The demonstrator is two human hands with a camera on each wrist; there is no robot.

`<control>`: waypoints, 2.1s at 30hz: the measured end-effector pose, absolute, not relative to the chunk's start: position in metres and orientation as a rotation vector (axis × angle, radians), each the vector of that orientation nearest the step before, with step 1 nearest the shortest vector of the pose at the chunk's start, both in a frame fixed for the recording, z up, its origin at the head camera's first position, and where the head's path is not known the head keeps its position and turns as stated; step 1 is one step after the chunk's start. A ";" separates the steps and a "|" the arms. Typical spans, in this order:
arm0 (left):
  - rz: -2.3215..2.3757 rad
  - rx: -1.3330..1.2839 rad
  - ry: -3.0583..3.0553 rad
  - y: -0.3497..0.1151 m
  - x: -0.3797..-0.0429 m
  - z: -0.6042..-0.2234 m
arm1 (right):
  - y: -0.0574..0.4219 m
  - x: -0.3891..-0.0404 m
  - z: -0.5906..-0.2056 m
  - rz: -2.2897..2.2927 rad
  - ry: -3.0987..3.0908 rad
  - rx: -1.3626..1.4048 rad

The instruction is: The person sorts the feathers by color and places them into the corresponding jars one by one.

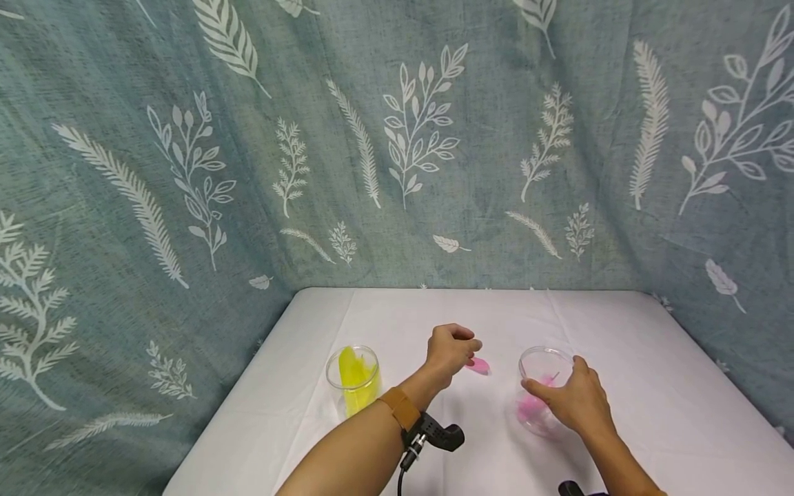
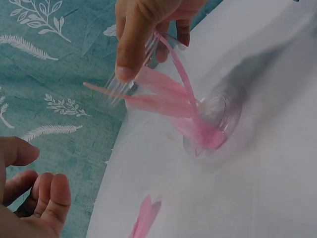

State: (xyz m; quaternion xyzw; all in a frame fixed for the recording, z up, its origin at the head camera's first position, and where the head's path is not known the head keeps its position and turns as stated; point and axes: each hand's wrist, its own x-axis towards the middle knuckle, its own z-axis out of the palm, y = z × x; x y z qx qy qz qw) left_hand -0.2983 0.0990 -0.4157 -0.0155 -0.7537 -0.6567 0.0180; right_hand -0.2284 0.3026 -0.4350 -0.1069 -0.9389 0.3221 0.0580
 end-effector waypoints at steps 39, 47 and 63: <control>-1.615 -0.055 -2.734 0.080 -0.336 -0.476 | 0.299 -0.225 -0.434 0.999 -2.849 -0.322; -1.487 -0.149 -2.878 0.085 -0.349 -0.484 | 0.300 -0.224 -0.434 0.993 -2.838 -0.342; -1.363 -0.166 -3.022 0.085 -0.357 -0.497 | 0.301 -0.223 -0.436 0.977 -2.829 -0.336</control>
